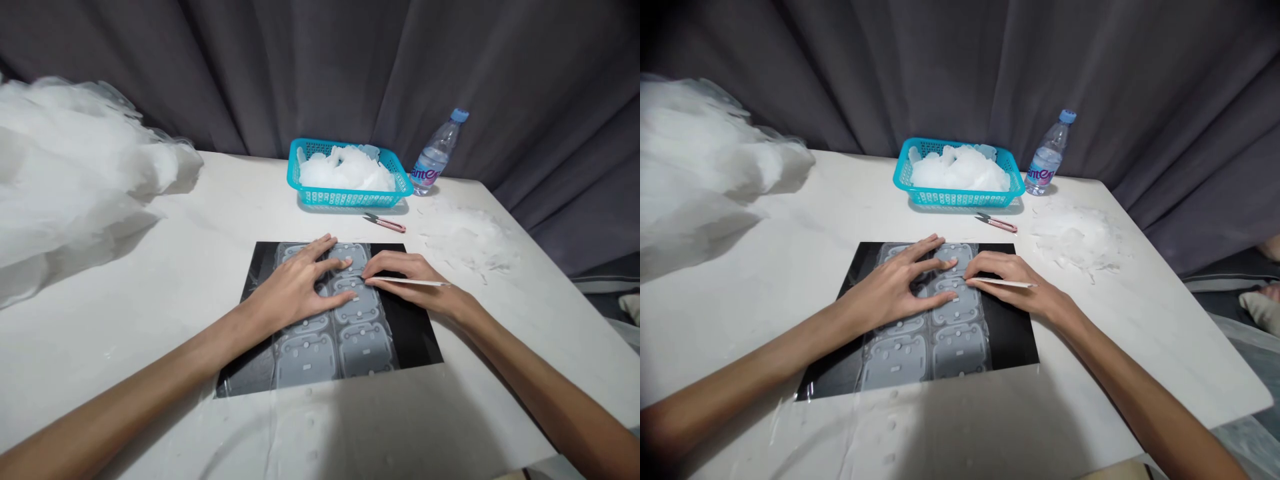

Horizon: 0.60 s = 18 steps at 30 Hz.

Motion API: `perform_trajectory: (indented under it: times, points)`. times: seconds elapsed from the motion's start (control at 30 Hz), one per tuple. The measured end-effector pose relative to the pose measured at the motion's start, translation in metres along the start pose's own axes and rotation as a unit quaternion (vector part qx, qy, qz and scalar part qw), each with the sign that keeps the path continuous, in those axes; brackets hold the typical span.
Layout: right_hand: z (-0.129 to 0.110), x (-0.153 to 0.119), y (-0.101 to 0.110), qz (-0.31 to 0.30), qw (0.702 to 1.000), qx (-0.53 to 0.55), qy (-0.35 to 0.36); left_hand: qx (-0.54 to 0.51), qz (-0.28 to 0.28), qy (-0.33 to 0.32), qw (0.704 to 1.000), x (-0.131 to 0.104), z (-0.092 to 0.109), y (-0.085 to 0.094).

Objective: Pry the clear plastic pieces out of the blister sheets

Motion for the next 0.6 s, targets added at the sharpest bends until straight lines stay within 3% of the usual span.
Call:
perform_trajectory:
  times: [0.17, 0.6]
  points:
    - [-0.002, -0.002, -0.001, 0.002, 0.999, -0.017, 0.033, 0.0, -0.005, 0.001, 1.0, 0.0, -0.001, -0.001]
    - [0.01, -0.005, 0.015, -0.003, 1.0, 0.01, -0.012, 0.0, -0.003, -0.001, 1.0, 0.002, 0.0, 0.001]
Point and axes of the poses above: each hand's wrist, its own x-axis towards the middle knuckle, its own y-axis out of the back of the hand, z = x × y, the point moved 7 cm from there along x, towards the middle knuckle, and after that the axes turned 4 degrees about x, right-handed, at the moved point
